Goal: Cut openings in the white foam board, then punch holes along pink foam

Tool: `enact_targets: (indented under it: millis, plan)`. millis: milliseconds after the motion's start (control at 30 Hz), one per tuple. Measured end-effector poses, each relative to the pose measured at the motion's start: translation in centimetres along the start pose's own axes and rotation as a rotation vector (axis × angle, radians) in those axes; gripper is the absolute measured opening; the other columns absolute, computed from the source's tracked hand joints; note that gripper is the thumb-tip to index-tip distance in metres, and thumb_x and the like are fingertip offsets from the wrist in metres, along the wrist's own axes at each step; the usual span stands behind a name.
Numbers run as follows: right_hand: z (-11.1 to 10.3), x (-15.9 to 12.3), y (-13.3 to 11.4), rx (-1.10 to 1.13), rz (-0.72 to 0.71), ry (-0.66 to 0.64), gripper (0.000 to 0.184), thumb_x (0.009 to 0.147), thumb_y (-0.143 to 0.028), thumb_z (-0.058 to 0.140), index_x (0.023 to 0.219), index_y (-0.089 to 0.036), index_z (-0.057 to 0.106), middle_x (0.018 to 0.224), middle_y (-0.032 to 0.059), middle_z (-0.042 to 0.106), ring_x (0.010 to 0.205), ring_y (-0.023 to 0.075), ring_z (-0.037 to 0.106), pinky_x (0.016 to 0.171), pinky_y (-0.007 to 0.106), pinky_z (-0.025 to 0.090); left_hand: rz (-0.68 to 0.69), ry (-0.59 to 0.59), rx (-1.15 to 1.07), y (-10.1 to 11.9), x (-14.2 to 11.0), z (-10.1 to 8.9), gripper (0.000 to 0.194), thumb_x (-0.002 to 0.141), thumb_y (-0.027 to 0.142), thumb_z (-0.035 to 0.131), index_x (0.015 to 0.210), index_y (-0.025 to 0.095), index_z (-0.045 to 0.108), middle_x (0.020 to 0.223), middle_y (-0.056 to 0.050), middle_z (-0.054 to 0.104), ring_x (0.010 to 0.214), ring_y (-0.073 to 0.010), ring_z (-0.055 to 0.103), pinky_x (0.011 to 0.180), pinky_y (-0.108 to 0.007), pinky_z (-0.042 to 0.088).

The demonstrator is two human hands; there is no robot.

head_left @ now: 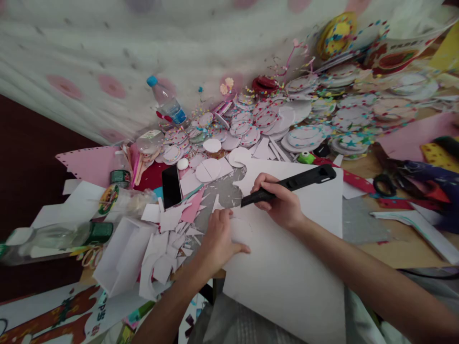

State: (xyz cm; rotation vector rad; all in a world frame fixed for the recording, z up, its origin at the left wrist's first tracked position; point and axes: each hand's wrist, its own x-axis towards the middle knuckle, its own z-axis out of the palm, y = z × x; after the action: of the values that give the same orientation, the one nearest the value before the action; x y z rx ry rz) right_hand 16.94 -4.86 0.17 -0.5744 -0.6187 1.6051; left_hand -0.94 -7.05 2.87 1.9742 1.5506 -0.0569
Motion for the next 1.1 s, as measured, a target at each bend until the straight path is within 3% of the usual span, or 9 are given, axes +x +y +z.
enact_targets:
  millis: [500,1100]
  plan:
    - [0.1,0.1,-0.1,-0.017,0.01,0.03,0.018,0.077,-0.033,0.06,0.07,-0.017,0.056,0.052,-0.0048,0.042,0.039,0.0055,0.029,0.042,0.023,0.014,0.019,-0.002,0.027,0.2,0.5,-0.4,0.072,0.036,0.03,0.093,0.091,0.018,0.047,0.099,-0.006,0.045,0.098,-0.0276,0.049,0.087,-0.041,0.042]
    - [-0.1,0.2,0.0,-0.023,0.013,0.03,0.017,0.079,-0.033,0.059,0.071,-0.018,0.055,0.05,-0.0058,0.039,0.039,0.0065,0.028,0.042,0.023,0.015,0.125,-0.072,0.114,-0.1,0.9,-0.7,0.07,0.037,0.041,0.091,0.085,0.019,0.046,0.097,-0.004,0.047,0.096,-0.0275,0.048,0.081,-0.039,0.043]
